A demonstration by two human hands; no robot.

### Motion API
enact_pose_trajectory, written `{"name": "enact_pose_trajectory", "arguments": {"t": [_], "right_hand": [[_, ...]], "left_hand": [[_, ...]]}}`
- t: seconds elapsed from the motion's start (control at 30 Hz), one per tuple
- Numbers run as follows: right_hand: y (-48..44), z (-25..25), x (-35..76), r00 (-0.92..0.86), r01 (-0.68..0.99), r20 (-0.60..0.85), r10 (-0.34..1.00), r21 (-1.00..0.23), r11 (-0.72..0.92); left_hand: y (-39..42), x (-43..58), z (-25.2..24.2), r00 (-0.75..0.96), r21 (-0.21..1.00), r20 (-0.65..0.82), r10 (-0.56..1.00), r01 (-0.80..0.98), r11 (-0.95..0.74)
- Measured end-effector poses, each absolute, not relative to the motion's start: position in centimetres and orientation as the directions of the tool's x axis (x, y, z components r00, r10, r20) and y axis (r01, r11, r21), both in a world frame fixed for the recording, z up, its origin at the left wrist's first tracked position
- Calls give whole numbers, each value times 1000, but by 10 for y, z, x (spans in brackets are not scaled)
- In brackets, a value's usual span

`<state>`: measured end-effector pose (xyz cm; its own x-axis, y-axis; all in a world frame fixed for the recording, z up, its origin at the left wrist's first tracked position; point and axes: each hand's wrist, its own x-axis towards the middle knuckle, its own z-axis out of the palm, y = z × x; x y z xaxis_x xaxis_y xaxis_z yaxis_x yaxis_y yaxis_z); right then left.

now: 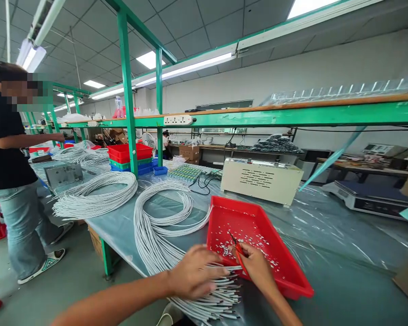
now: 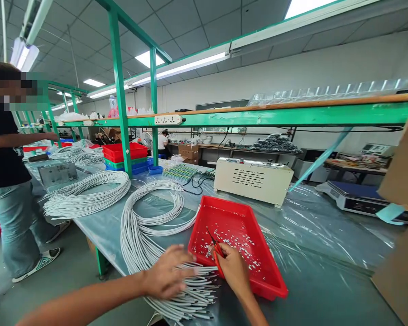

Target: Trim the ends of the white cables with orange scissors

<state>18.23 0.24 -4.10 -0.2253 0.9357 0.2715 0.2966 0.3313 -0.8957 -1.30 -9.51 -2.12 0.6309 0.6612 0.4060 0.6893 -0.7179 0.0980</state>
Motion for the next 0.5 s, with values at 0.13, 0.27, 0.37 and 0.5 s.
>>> {"name": "enact_pose_trajectory", "arguments": {"t": [0.13,0.27,0.37,0.5], "right_hand": [[3,-43,182,-210,300,263,942,-899,318],[5,-44,182,-199,317,245,949,-900,299],[6,-45,181,-183,333,228,956,-901,279],[7,-43,180,-164,355,204,965,-901,250]], "left_hand": [[-49,-46,-10,286,196,361,888,907,-372],[3,-75,-18,107,218,263,959,961,-167],[39,-91,-23,-52,237,208,977,972,1],[79,-101,-23,-175,285,66,982,947,150]]}}
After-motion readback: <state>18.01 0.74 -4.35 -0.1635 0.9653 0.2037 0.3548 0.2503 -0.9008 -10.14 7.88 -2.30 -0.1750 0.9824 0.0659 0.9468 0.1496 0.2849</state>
